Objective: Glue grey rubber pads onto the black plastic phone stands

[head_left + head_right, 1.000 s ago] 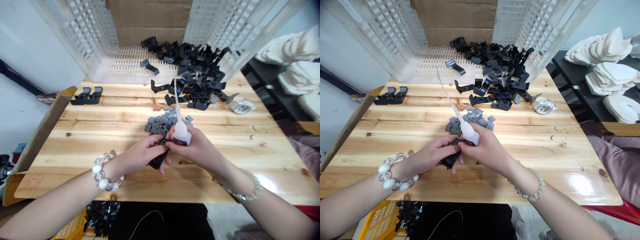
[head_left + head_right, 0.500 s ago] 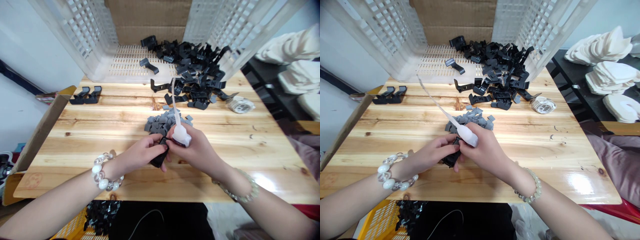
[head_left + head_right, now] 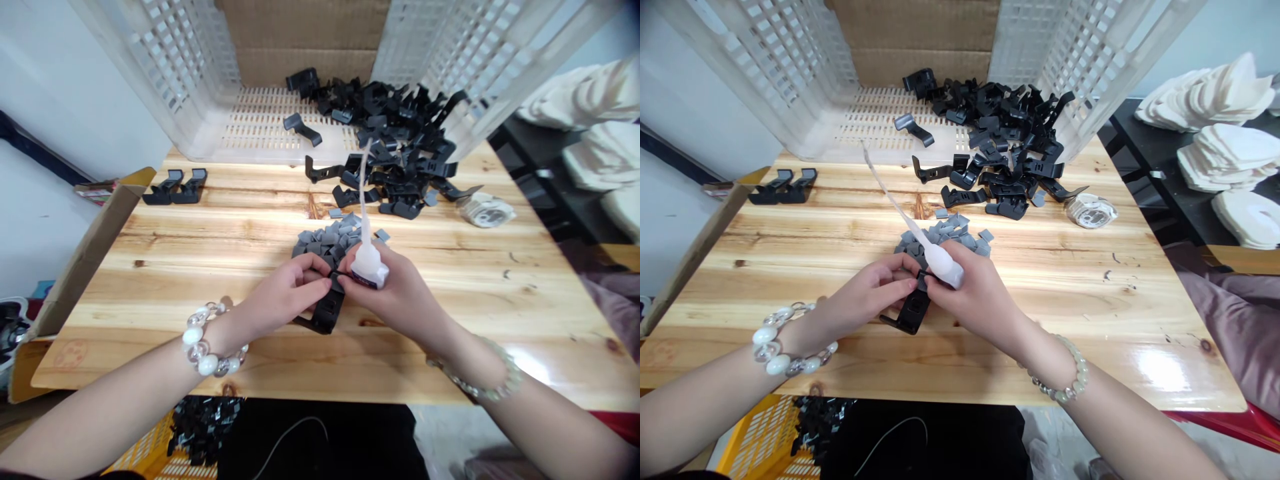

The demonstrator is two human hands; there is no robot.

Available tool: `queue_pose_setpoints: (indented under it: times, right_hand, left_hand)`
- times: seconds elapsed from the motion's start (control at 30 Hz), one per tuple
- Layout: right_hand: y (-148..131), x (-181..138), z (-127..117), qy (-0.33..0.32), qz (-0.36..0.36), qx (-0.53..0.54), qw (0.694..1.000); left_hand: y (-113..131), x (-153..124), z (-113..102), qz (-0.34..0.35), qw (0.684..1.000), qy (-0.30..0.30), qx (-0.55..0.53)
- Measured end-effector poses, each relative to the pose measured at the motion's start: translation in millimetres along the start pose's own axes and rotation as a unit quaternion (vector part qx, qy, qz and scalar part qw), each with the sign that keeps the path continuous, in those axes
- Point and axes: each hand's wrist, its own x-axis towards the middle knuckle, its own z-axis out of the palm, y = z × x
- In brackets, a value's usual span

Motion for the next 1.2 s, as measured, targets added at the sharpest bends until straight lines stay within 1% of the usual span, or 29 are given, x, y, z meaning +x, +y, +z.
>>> queue_pose_setpoints:
  times: [0.2,0.37,0.6,0.83,0.97,1.2]
  right_hand:
    - [0,-1,-1,-0.013,0.012,0.002,1.0]
    - [0,-2,-1,-0.012,0.02,-0.001,1.0]
    - [-1,0,-1,-0.029,0.025,0.024,0.999]
    - [1,4,0,-0.042,0.056,0.043,0.997]
    - [1,5,0,-0.036,0.066,0.046,0.996]
    - [0,4,1,-0.028,0.052,0.042,0.997]
  left_hand:
    - [0,0,2,-0.001,1.0,-0.007,-0.011]
    - [2,-1,1,0.0,1.0,-0.001,0.01]
    - [-4,1,0,0.035,0.999,0.006,0.036]
    - [-10,0,3,0.091,0.993,0.053,0.061]
    - [-9,-1,3,0.099,0.991,0.056,0.065]
    - [-9,-2,3,0.103,0.989,0.068,0.076]
